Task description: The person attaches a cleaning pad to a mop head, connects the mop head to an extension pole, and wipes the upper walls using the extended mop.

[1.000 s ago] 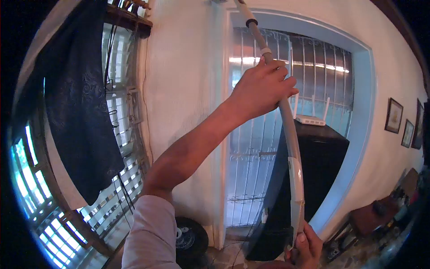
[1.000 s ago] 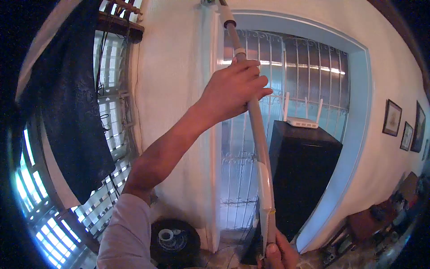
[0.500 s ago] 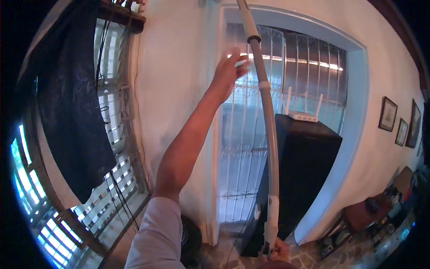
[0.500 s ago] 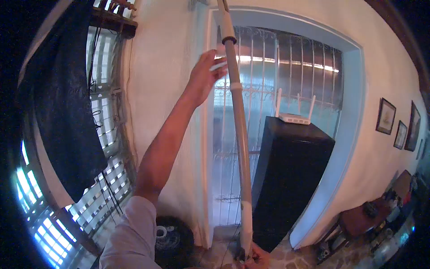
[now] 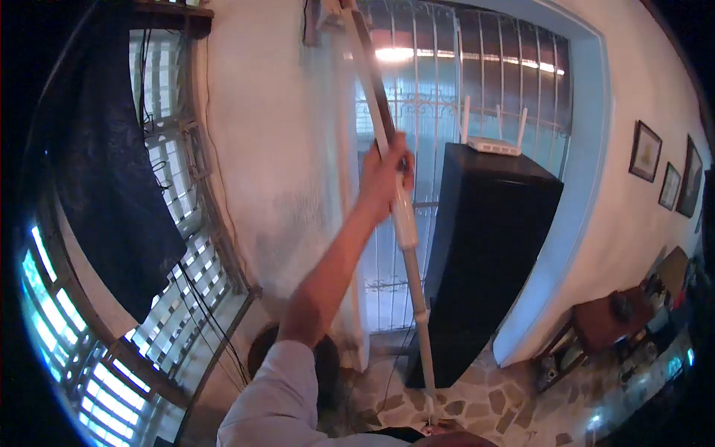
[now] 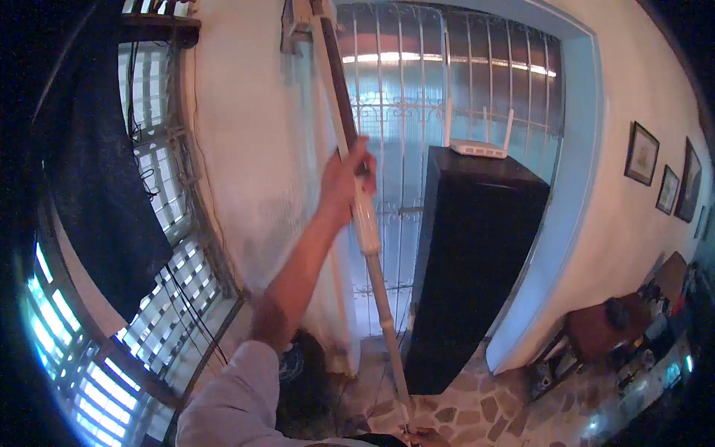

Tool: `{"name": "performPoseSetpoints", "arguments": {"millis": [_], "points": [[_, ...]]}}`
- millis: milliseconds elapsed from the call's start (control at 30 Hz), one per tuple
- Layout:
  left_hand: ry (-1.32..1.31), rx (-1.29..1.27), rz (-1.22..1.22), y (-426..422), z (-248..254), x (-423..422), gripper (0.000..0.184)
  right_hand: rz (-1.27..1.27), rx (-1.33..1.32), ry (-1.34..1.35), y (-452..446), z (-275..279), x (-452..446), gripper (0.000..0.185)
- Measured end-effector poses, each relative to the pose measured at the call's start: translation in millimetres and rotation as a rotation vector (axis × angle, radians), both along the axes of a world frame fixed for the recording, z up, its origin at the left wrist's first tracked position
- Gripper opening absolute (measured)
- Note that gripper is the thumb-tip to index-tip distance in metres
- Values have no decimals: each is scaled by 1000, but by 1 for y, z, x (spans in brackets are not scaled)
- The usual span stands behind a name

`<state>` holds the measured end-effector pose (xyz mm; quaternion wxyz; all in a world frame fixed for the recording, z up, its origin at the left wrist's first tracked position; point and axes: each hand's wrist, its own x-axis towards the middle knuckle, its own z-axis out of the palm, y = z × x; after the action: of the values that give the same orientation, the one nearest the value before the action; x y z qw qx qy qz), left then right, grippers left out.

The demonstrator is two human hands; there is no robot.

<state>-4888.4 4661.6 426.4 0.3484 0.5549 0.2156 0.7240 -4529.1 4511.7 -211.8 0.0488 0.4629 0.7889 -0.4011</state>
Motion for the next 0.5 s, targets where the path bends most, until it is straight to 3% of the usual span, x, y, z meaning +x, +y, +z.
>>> {"name": "performPoseSetpoints", "arguments": {"millis": [67,133,167,233,267,300,333,367,400,433,467,500], "points": [[22,-9,34,-8,-67,19,29,197,134,-24,-5,-22,22,35],[11,-32,22,-14,-136,36,30,415,513,33,2,-38,49,33],[-2,-71,10,-22,-165,46,32,376,653,100,12,-36,58,32],[-43,-150,55,-42,-224,74,35,-221,416,456,10,114,22,24],[-81,-170,35,-47,-255,88,36,-274,614,432,13,169,9,33],[-120,-193,17,-52,-286,101,37,-506,358,420,-8,312,-37,40],[-132,-227,17,-62,-311,111,37,-444,561,683,16,295,-43,33],[-42,-249,84,-73,-334,122,38,-384,506,840,12,347,-62,53],[51,-271,145,-83,-360,134,38,-337,506,970,23,361,-79,64],[115,-78,257,-87,-398,147,45,-306,558,992,28,379,-97,67],[108,-111,244,-90,-419,150,45,-274,611,1013,32,394,-116,71],[265,-174,227,-95,-439,153,47,-266,696,983,37,400,-136,69]]}}
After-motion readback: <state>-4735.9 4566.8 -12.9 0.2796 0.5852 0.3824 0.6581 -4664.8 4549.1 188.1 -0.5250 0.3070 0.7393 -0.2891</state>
